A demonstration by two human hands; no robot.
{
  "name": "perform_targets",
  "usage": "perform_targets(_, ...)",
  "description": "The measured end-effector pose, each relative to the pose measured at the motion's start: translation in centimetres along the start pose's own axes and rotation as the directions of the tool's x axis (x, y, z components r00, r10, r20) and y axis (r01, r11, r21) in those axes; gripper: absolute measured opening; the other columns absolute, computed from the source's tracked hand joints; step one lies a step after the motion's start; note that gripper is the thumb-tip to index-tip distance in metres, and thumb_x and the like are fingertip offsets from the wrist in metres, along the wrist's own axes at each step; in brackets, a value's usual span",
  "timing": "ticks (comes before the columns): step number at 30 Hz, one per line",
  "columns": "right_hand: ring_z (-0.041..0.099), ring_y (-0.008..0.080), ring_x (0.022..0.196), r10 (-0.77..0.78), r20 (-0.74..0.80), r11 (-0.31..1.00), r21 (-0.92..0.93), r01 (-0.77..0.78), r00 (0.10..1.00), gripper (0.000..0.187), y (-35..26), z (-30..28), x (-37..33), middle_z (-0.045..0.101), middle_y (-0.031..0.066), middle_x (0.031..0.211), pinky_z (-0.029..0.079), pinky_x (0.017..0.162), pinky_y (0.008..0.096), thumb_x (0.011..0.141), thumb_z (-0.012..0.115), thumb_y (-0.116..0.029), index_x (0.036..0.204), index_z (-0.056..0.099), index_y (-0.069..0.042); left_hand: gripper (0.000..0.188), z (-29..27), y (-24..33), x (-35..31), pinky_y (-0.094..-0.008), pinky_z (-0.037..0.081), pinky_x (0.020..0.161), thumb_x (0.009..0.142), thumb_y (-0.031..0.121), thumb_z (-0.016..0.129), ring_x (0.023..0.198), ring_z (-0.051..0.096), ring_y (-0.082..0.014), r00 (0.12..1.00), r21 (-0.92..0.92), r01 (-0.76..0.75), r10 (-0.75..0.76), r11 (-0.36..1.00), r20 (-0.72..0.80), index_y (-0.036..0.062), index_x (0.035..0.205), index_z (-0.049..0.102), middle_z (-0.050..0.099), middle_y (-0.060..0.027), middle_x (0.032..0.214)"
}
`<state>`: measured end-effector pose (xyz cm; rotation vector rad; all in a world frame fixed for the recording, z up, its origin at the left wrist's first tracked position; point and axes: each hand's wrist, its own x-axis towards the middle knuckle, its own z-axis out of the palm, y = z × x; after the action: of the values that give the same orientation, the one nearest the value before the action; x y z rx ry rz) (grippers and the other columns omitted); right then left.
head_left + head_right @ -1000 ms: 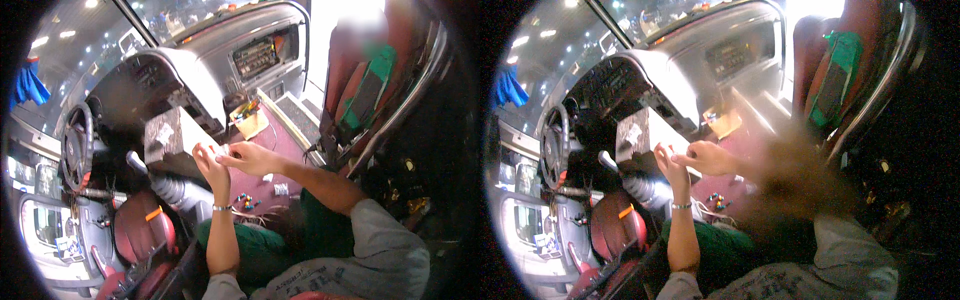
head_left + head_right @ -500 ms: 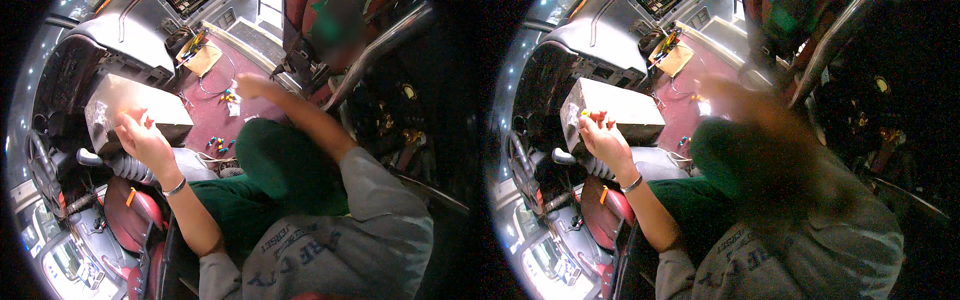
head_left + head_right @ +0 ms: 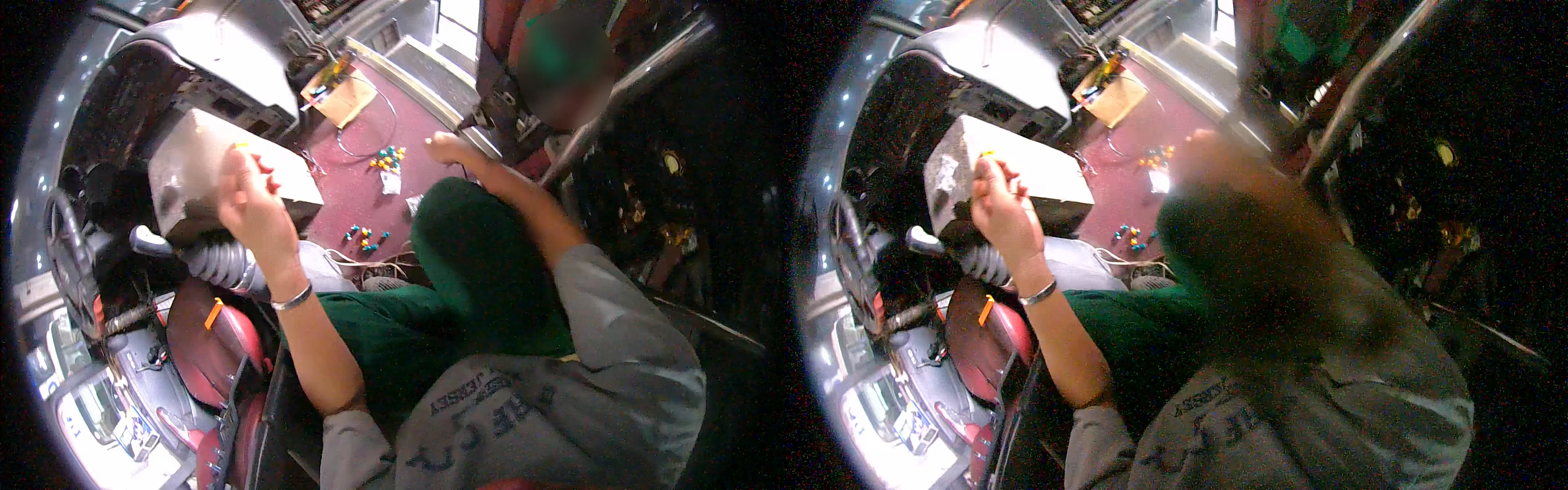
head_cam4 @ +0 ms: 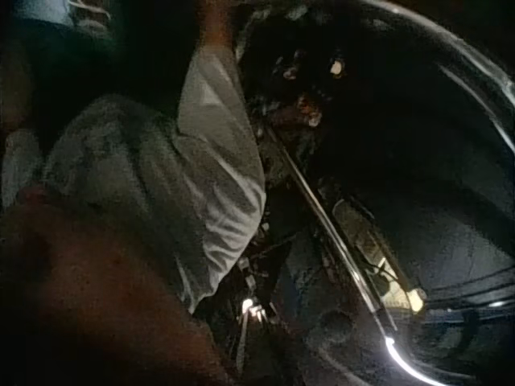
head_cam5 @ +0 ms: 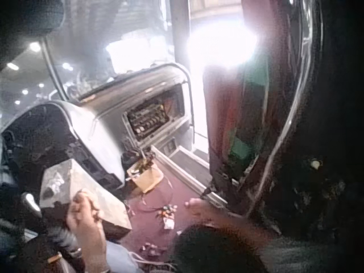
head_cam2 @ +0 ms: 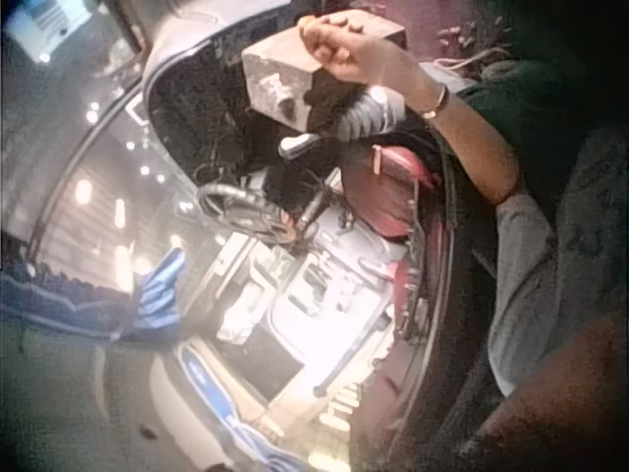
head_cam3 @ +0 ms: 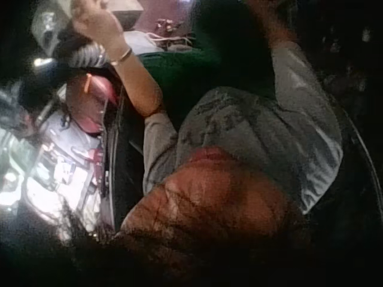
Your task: The person sits on the floor of a vehicle cabin and assembles small colored wire connectors by hand. They pick up individual connectors and clear plastic sleeves, fit the sleeves onto the connectors, and place the finished units on the floor.
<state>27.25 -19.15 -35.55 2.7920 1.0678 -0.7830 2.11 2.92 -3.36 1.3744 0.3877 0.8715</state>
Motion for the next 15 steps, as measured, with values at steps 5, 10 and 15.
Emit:
perform_targets(5,0.07,0.04,0.105,-0.651,-0.621,0.383,0.228,0.895,0.437,0.036,-11.8,-21.7,-4.5,0.072,0.0244,0.11,0.055,0.092,0.0453,0.101,0.053,-0.025,0.115,0.07,0.004,0.029,-2.4,0.5,0.0,-0.0248,0.046,0.07,0.108,0.03,0.063,0.091,0.06,-0.0079,0.997,-0.022,0.08,-0.08,0.997,0.001,0.0072,0.126,0.066,0.064,0.002,0.104)
perform_targets(10,0.068,0.0358,0.108,-0.417,-0.816,0.582,0.098,0.807,0.4,0.031,-19.8,-31.6,-14.8,0.071,0.0202,0.116,0.052,0.096,0.0439,0.107,0.045,-0.011,0.129,0.063,0.002,0.032,-2.7,1.4,0.0,-0.024,0.049,0.071,0.107,0.026,0.065,0.093,0.063,-0.0082,0.997,-0.244,0.076,-0.065,0.967,0.051,0.005,0.131,0.064,0.066,-0.0004,0.108)
perform_targets(15,0.056,0.0148,0.073,-0.358,-0.734,0.477,0.387,0.789,0.577,0.015,-20.5,-25.3,-17.8,0.061,0.0073,0.084,0.048,0.069,0.0329,0.112,0.044,-0.016,0.12,0.044,-0.004,0.034,-1.9,2.6,0.2,-0.0261,0.052,0.071,0.108,0.021,0.062,0.089,0.06,-0.008,0.997,-0.214,0.041,-0.027,0.976,0.07,0.003,0.136,0.056,0.062,-0.003,0.107)
